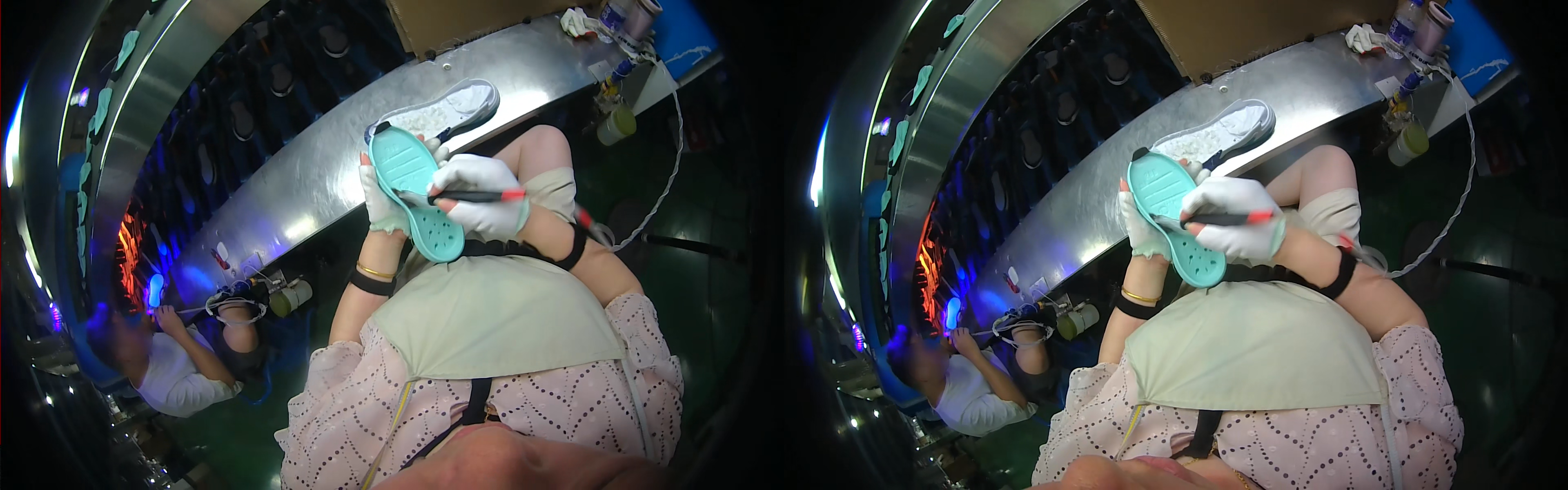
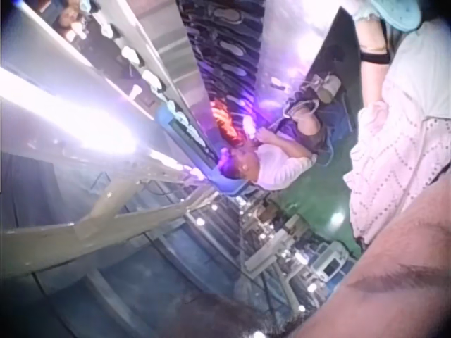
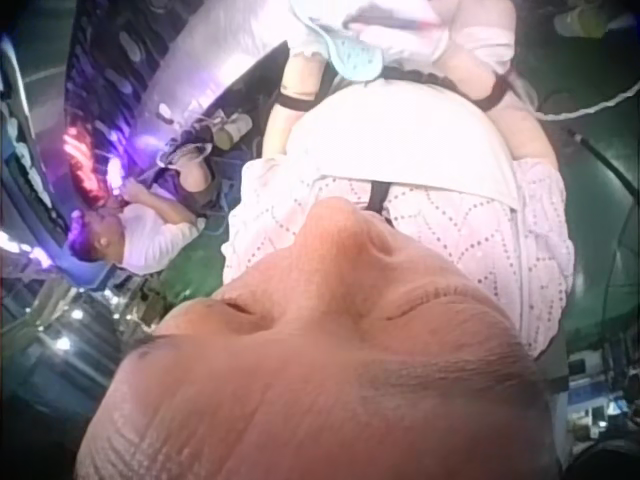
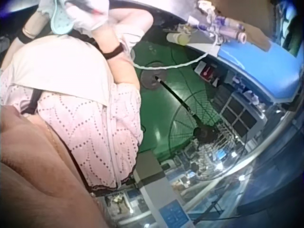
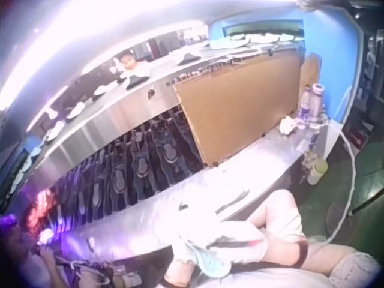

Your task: Apply adhesive or primer to the inner edge of a shoe sole using a brush.

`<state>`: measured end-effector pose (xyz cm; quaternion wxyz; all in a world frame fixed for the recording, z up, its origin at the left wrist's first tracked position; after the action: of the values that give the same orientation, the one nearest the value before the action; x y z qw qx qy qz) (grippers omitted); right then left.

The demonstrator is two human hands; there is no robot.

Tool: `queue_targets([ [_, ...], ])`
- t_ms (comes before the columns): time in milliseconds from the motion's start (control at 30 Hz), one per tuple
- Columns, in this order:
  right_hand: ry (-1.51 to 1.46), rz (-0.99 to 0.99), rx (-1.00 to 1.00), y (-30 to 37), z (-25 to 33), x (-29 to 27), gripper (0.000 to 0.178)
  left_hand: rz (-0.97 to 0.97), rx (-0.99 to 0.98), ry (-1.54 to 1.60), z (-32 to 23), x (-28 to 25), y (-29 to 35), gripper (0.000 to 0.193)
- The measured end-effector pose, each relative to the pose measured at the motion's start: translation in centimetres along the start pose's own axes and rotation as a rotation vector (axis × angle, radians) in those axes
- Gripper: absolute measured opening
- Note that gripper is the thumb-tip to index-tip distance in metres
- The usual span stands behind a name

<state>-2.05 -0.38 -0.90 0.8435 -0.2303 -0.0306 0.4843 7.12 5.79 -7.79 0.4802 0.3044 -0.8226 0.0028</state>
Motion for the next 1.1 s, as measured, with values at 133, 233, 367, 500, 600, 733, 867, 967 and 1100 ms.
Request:
queue_targets([
  [133, -0.191, -0.108, 0.347, 1.7, -3.5, -2.4, 0.009, -0.017, 0.017, -0.182, 2.7, -0.8, 2.4, 0.09],
  [233, -0.155, -0.052, 0.316, 2.1, -2.8, -2.2, 0.009, -0.12, 0.052, -0.286, 3.3, -1.8, 2.4, 0.088],
  [367, -0.377, -0.118, 0.517, 1.9, -3.1, -1.6, 0.01, 0.019, 0.093, -0.104, 2.0, -0.9, 0.7, 0.088],
  [500, -0.165, -0.151, 0.084, 0.4, -0.3, -2.2, 0.012, -0.003, 0.12, 0.111, 1.1, 0.6, -0.6, 0.094],
  [600, -0.104, 0.007, -0.055, 0.3, 1.8, -1.0, 0.014, 0.143, 0.182, 0.273, -0.2, 0.1, -2.0, 0.1],
  [733, -0.464, -0.089, 0.306, 0.4, -0.7, -1.2, 0.015, 0.135, 0.238, 0.238, -1.5, 1.1, -1.8, 0.099],
  [867, -0.133, -0.061, -0.005, -0.6, 1.4, -1.2, 0.012, 0.262, 0.213, 0.289, -2.2, 1.6, -2.4, 0.099],
  [967, -0.096, 0.02, -0.011, -0.5, 1.1, -0.4, 0.011, 0.392, 0.092, 0.406, -2.3, 2.1, -2.1, 0.1],
  [1100, -0.628, -0.131, 0.345, -1.2, -0.4, -0.9, 0.008, 0.213, 0.241, 0.102, -2.7, 0.9, -2.0, 0.094],
])
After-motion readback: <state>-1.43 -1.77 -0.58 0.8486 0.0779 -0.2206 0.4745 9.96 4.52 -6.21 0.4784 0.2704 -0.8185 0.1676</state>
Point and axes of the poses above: each hand's wrist, its own y-axis away from the middle knuckle, its own x-axis out of the palm, z = x × y, the point moved 8 cm from there along -y, towards the middle knuckle, and after that the axes turned 11 degrees about -z, right-handed, at the moved point
